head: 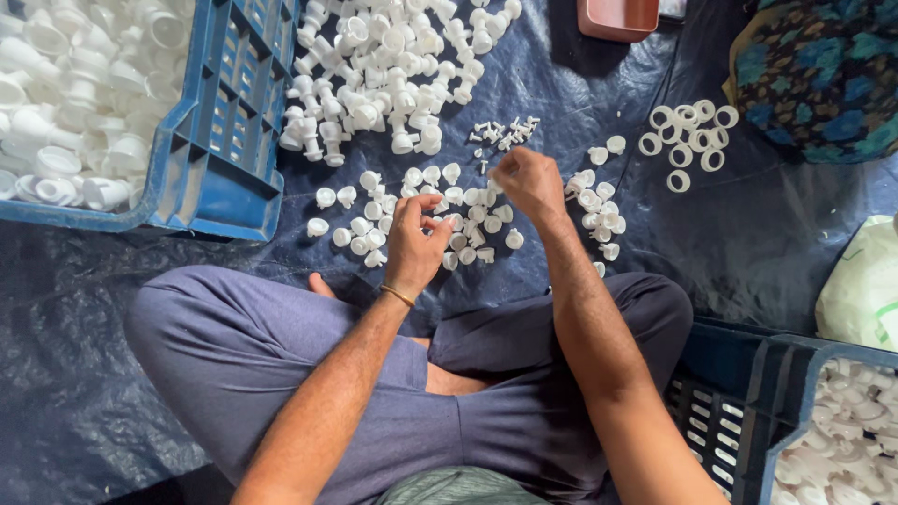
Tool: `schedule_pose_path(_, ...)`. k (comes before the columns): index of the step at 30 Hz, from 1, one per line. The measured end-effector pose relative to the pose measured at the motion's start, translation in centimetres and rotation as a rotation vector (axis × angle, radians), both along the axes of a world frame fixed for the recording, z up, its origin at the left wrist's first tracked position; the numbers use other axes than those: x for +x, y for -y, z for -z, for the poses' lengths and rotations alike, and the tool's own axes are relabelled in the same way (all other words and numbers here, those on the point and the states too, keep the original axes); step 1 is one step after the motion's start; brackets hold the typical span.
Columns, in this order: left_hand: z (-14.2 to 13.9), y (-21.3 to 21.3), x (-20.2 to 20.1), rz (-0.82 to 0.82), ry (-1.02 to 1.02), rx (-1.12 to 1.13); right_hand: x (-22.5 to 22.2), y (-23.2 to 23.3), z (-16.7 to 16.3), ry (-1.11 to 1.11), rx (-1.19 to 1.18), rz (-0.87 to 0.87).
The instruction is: The person sits on the floor and assembles small white plastic components by hand. They pick up a cap-like piece and a smaller stem, fit them together, and place the assembled unit into a blue crate. The process repeats with multiple parts scattered on a tarp.
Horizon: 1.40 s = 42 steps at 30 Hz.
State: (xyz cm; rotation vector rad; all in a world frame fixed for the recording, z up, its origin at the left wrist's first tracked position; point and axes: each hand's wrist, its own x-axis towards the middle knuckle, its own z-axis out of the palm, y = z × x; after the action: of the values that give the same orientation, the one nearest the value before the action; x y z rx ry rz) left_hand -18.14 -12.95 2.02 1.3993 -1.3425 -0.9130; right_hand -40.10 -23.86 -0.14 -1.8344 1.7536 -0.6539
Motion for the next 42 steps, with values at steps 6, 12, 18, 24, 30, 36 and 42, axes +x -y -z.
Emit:
schedule_pose_path(6, 0.3, 0.0, -0.4, 0.038, -0.024, 0.018, 1.1, 0.9, 0.1, -0.058, -0.283, -0.057)
schedule_pose_path(12, 0.5, 0.1, -1.0, 0.038, 0.042, 0.013, 2.3, 1.5, 1.8, -0.110, -0.315, -0.050)
schedule_pose_path(18, 0.5, 0.2, -1.0, 0.060, 0.035, 0.033, -3.5, 2.6, -0.1, -0.181, -0.427, 0.135)
schedule_pose_path(24, 0.1, -0.6, -0.9, 0.089, 0.027, 0.025, -7.5, 0.0, -1.2, -0.265, 0.055, 0.243)
schedule_pose_path(30, -0.3, -1.9, -0.3, 0.092, 0.035, -0.008, -4.8, -1.5, -1.9, -0.457, -0.154, 0.165)
schedule_pose_path(36, 0.1, -2.9, -0.3, 0.208, -0.439, 0.315, -3.6, -5.4, -5.5, -0.248, -0.336, 0.150)
schedule_pose_path(42, -0.3, -3.8, 0.2, 0.347, -0.842, 0.710, 2.8, -13.4, -7.5, 0.202, -0.227, -0.325)
